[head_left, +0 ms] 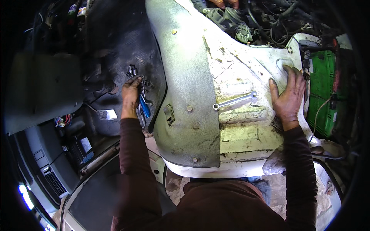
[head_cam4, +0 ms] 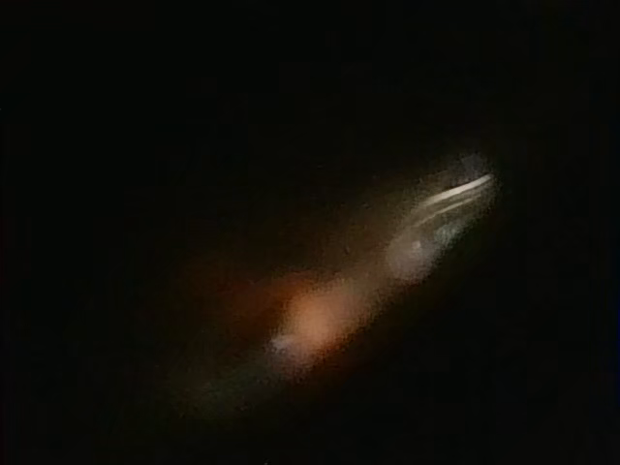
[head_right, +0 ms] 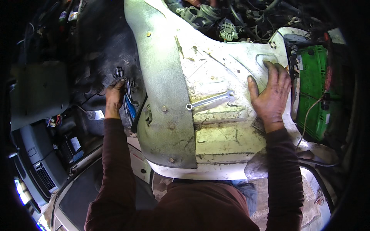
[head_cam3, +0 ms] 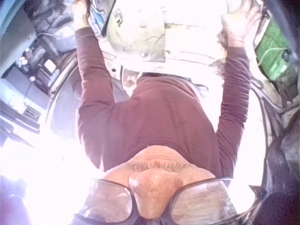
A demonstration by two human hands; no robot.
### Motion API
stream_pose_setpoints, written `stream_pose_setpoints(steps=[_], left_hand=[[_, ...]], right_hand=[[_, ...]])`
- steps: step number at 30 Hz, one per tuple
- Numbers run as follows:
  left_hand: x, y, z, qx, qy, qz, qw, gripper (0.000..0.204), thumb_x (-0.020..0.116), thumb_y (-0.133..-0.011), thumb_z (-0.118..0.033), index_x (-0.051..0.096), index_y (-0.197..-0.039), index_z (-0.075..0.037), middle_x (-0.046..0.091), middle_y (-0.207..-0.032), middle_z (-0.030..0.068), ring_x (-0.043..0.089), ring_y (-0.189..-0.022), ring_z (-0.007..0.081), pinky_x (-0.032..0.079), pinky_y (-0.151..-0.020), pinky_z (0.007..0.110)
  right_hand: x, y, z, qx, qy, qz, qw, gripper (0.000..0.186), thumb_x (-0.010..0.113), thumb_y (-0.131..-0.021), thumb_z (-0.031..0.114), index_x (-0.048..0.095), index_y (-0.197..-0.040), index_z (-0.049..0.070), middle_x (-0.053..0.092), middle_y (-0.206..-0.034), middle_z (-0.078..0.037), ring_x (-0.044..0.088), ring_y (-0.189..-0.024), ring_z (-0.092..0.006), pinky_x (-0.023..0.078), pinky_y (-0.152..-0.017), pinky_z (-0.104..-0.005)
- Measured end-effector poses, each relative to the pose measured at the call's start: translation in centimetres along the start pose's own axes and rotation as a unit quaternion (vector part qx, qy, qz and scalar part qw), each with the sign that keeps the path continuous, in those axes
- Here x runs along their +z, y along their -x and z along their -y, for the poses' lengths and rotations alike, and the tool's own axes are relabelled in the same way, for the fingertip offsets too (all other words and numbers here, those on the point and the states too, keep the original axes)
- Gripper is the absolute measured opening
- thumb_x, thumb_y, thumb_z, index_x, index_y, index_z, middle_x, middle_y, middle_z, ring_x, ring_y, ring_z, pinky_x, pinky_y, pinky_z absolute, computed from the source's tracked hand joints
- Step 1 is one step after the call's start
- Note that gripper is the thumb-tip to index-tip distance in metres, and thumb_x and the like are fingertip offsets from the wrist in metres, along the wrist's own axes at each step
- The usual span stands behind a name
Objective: The person works inside a car's engine bay, using a wrench to tighten bolts on a component near the engine block. The person's hands are visible manipulating the tool and engine parts throughout the clip.
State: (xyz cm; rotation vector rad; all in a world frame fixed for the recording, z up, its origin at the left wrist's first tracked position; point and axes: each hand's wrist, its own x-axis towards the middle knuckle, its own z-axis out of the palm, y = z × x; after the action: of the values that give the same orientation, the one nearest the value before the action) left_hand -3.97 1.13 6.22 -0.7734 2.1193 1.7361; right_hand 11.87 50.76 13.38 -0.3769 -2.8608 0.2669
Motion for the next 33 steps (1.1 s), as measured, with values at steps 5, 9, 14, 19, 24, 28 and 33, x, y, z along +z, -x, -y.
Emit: stream_pose_setpoints(steps=[5, 9, 14, 19, 24, 28, 33], left_hand=[[11.2, 11.3, -8.4, 0.150, -0.107, 0.146, 0.972, 0.016, 0.068, -0.087, -0.007, 0.071, -0.101, 0.000, 0.069, -0.082, 0.0023, 0.057, -0.067, 0.0074, 0.046, -0.061, 0.021], [18.0, 17.2, -10.1, 0.246, -0.242, 0.266, 0.900, 0.014, 0.066, -0.086, -0.003, 0.071, -0.099, -0.002, 0.071, -0.090, 0.0066, 0.063, -0.078, 0.0110, 0.051, -0.072, 0.026], [22.3, 18.0, -8.5, 0.419, -0.384, 0.255, 0.782, 0.012, 0.067, -0.085, -0.009, 0.070, -0.095, -0.005, 0.069, -0.090, 0.0122, 0.068, -0.079, 0.0270, 0.053, -0.073, 0.035], [24.0, 17.8, -7.9, 0.429, -0.389, 0.145, 0.802, 0.014, 0.067, -0.086, -0.012, 0.068, -0.096, -0.002, 0.068, -0.088, 0.0134, 0.068, -0.078, 0.0274, 0.053, -0.072, 0.037], [20.9, 16.2, -8.0, 0.406, -0.376, 0.033, 0.832, 0.017, 0.067, -0.087, -0.014, 0.068, -0.097, 0.000, 0.068, -0.091, 0.0146, 0.067, -0.078, 0.0232, 0.054, -0.073, 0.034], [14.3, 11.8, -7.0, 0.384, -0.353, -0.102, 0.847, 0.022, 0.068, -0.085, -0.018, 0.067, -0.098, 0.000, 0.067, -0.090, 0.0159, 0.067, -0.077, 0.0276, 0.053, -0.071, 0.035], [4.0, 5.4, -3.9, 0.172, -0.463, -0.153, 0.856, 0.028, 0.068, -0.082, -0.020, 0.069, -0.102, -0.001, 0.070, -0.097, 0.0187, 0.068, -0.090, 0.0310, 0.052, -0.081, 0.038]], right_hand=[[0.0, 0.0, 0.1, 0.006, 0.002, 0.002, 1.000, 0.061, 0.068, -0.081, 0.040, 0.050, -0.130, 0.010, 0.045, -0.130, -0.018, 0.039, -0.124, -0.0364, 0.028, -0.107, -0.0495], [-0.2, -0.1, 0.2, 0.005, -0.011, 0.005, 1.000, 0.061, 0.069, -0.080, 0.039, 0.050, -0.129, 0.008, 0.044, -0.129, -0.018, 0.039, -0.122, -0.0357, 0.029, -0.107, -0.0485], [-0.1, -0.2, 0.0, 0.007, -0.027, 0.004, 1.000, 0.061, 0.070, -0.079, 0.038, 0.051, -0.128, 0.008, 0.045, -0.127, -0.019, 0.040, -0.120, -0.0362, 0.029, -0.106, -0.0481], [-0.3, -0.4, 0.2, 0.011, -0.043, 0.012, 0.999, 0.060, 0.070, -0.078, 0.037, 0.052, -0.127, 0.007, 0.045, -0.125, -0.019, 0.039, -0.121, -0.0359, 0.029, -0.106, -0.0495], [-0.6, -0.5, 0.0, 0.015, -0.045, 0.019, 0.999, 0.060, 0.070, -0.078, 0.037, 0.052, -0.127, 0.007, 0.045, -0.123, -0.018, 0.039, -0.120, -0.0361, 0.029, -0.106, -0.0493], [-0.5, -0.4, 0.0, 0.015, -0.042, 0.017, 0.999, 0.060, 0.070, -0.078, 0.037, 0.052, -0.127, 0.006, 0.045, -0.124, -0.018, 0.039, -0.120, -0.0362, 0.029, -0.106, -0.0497], [-0.2, -0.2, 0.2, 0.010, -0.013, 0.018, 1.000, 0.061, 0.069, -0.080, 0.039, 0.051, -0.129, 0.007, 0.044, -0.128, -0.019, 0.039, -0.122, -0.0371, 0.029, -0.107, -0.0501]])
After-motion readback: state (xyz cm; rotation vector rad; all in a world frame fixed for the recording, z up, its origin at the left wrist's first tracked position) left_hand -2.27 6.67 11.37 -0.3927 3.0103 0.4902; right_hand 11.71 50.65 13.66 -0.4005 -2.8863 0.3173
